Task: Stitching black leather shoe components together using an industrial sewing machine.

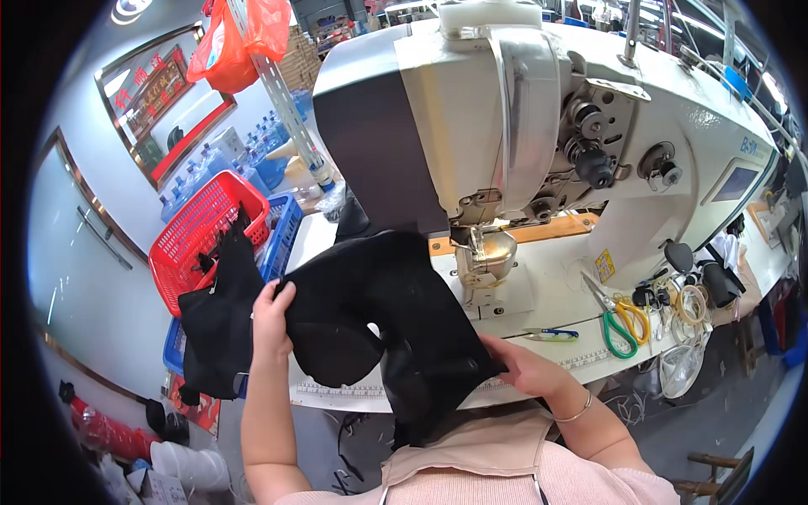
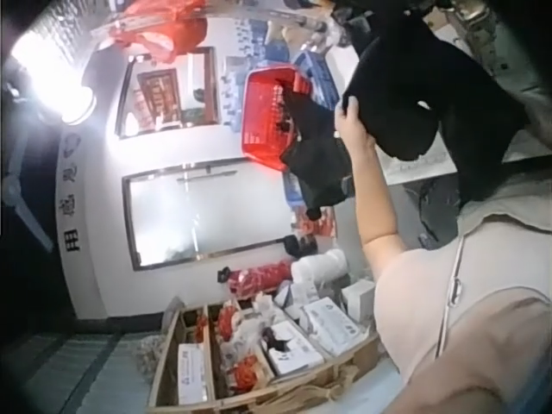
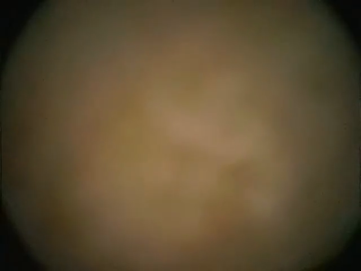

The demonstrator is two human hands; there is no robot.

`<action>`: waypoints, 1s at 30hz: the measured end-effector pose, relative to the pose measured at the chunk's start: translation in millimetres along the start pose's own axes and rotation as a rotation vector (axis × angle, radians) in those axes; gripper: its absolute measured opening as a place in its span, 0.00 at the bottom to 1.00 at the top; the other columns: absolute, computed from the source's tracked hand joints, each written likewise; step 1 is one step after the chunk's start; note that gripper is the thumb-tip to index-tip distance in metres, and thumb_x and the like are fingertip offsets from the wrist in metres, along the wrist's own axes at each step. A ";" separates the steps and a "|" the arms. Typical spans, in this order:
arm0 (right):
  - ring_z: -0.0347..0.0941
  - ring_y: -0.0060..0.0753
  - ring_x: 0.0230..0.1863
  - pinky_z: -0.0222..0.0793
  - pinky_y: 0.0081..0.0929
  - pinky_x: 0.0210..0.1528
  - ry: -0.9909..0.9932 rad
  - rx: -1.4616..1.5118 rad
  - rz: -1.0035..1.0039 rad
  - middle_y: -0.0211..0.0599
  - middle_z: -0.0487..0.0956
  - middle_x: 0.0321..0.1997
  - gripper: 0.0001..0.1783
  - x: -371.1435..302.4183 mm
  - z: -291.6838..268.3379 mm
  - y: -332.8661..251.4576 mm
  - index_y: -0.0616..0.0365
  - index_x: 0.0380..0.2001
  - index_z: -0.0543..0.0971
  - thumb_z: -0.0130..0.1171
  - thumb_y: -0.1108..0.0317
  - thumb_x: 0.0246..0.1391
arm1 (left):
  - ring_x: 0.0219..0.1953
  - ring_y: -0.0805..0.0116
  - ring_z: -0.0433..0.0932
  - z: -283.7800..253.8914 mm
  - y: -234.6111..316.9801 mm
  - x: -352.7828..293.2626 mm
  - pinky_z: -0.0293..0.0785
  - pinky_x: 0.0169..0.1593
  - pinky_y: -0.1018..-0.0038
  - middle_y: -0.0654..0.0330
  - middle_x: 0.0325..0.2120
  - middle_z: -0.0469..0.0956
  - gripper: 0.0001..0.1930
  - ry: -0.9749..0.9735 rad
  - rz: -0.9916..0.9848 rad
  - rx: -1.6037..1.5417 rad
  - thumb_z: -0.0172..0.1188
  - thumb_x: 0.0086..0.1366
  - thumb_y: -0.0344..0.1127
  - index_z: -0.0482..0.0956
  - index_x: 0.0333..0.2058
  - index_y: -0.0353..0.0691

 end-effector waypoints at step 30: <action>0.73 0.15 0.32 0.73 0.16 0.33 0.544 0.042 -0.073 0.29 0.79 0.35 0.12 24.0 -51.1 -33.1 0.61 0.44 0.76 0.57 0.71 0.56 | 0.32 0.73 0.77 245.3 8.8 -58.9 0.72 0.36 0.77 0.58 0.30 0.80 0.19 -0.898 0.086 0.785 0.65 0.54 0.42 0.79 0.42 0.35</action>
Point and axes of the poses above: each hand's wrist, its own x-axis towards the middle knuckle, its own z-axis out of the palm, y = z × x, the point moved 10 cm from there along x, towards the middle knuckle
